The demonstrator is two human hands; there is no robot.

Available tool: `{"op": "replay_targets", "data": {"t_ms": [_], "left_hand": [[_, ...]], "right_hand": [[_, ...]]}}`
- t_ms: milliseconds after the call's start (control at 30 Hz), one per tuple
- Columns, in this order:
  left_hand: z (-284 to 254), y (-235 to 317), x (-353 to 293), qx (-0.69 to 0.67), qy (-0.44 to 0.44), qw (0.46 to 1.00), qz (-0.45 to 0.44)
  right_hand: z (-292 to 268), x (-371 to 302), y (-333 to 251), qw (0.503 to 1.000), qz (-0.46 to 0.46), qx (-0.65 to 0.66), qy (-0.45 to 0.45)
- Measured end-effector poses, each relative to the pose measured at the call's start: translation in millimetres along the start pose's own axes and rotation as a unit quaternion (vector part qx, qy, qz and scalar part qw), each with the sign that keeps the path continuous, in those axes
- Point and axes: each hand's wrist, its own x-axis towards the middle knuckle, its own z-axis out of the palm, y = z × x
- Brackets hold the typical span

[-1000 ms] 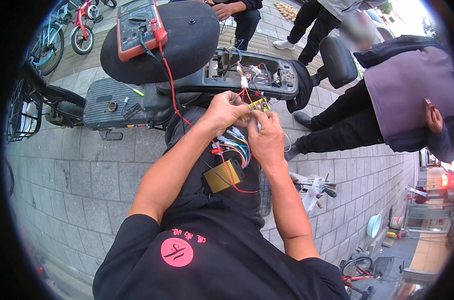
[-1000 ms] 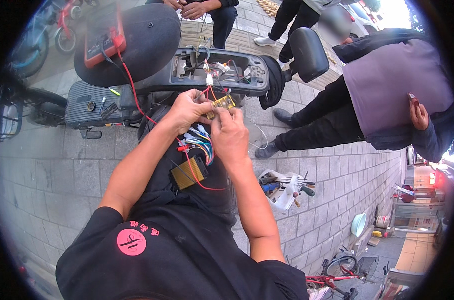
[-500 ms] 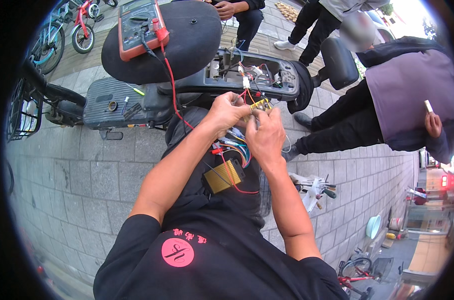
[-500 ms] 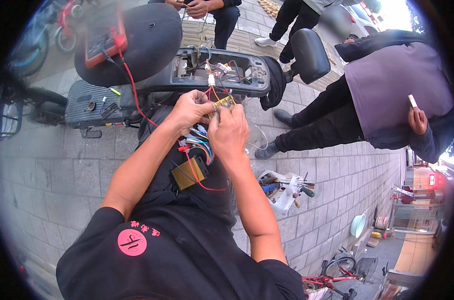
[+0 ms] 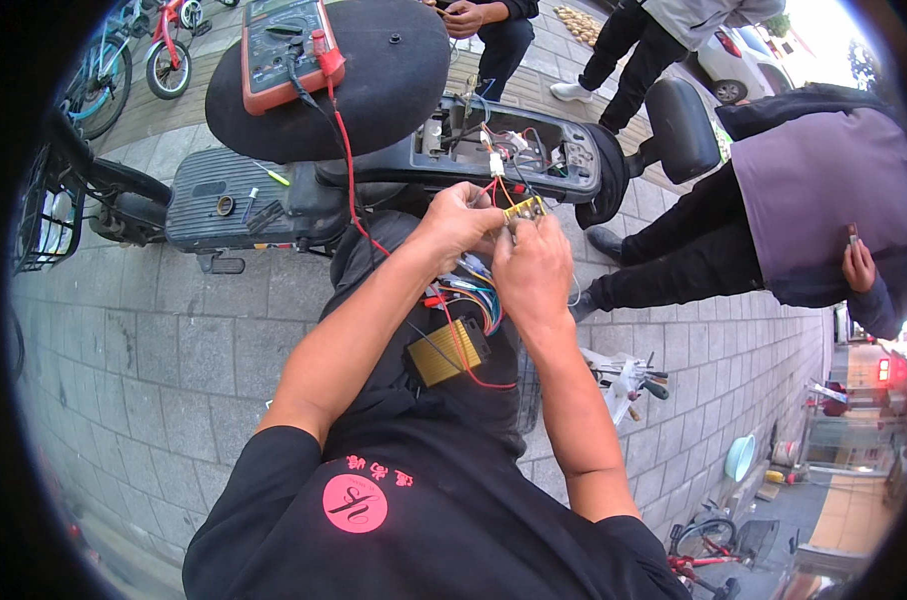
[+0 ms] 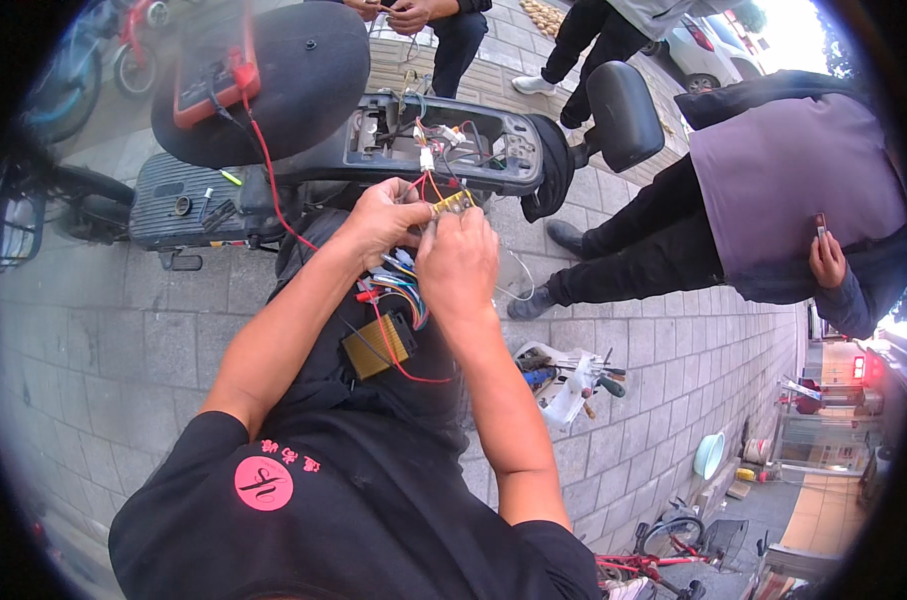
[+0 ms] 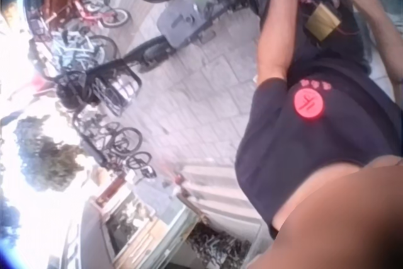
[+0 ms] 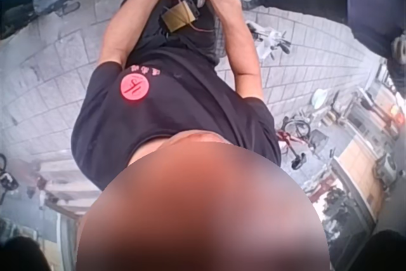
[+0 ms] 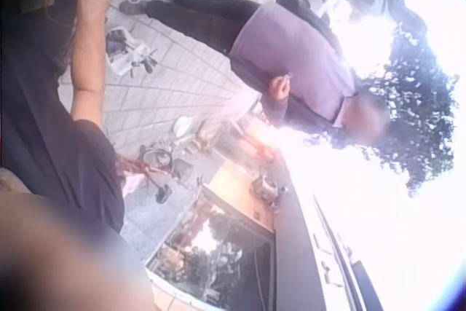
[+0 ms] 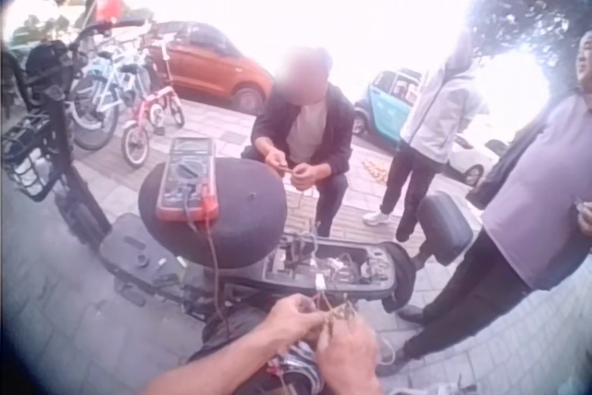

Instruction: The person repairs the electrical wiring of an electric scooter. They strip wire ends, connect them to a yellow circuit board, and use a screwdriver to tighten the connections while a multimeter is visible on the seat.

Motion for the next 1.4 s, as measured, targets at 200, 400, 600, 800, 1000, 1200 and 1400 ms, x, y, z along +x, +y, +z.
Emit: {"op": "replay_targets", "data": {"t_ms": [200, 400, 600, 800, 1000, 1200, 1400], "left_hand": [[-9, 4, -1, -0.020, -0.044, 0.999, -0.026], [-14, 5, -3, -0.073, -0.077, 0.994, -0.036], [-25, 3, 2, -0.124, -0.112, 0.984, -0.055], [-29, -4, 5, -0.140, -0.150, 0.977, -0.059], [-25, 0, -2, -0.111, -0.146, 0.982, -0.043], [-27, 3, -5, -0.115, -0.127, 0.985, -0.032], [-31, 6, -2, -0.151, -0.141, 0.977, -0.049]], "right_hand": [[-10, 19, 9, 0.993, -0.011, 0.030, -0.112], [-15, 31, 10, 0.984, -0.007, 0.008, -0.179], [-10, 28, 16, 0.986, -0.004, 0.030, -0.161], [-10, 29, 16, 0.989, -0.003, 0.062, -0.133], [-10, 27, 22, 0.990, -0.023, 0.076, -0.117], [-5, 23, 27, 0.996, -0.030, 0.061, -0.062], [-2, 23, 25, 0.996, -0.009, 0.083, -0.039]]}}
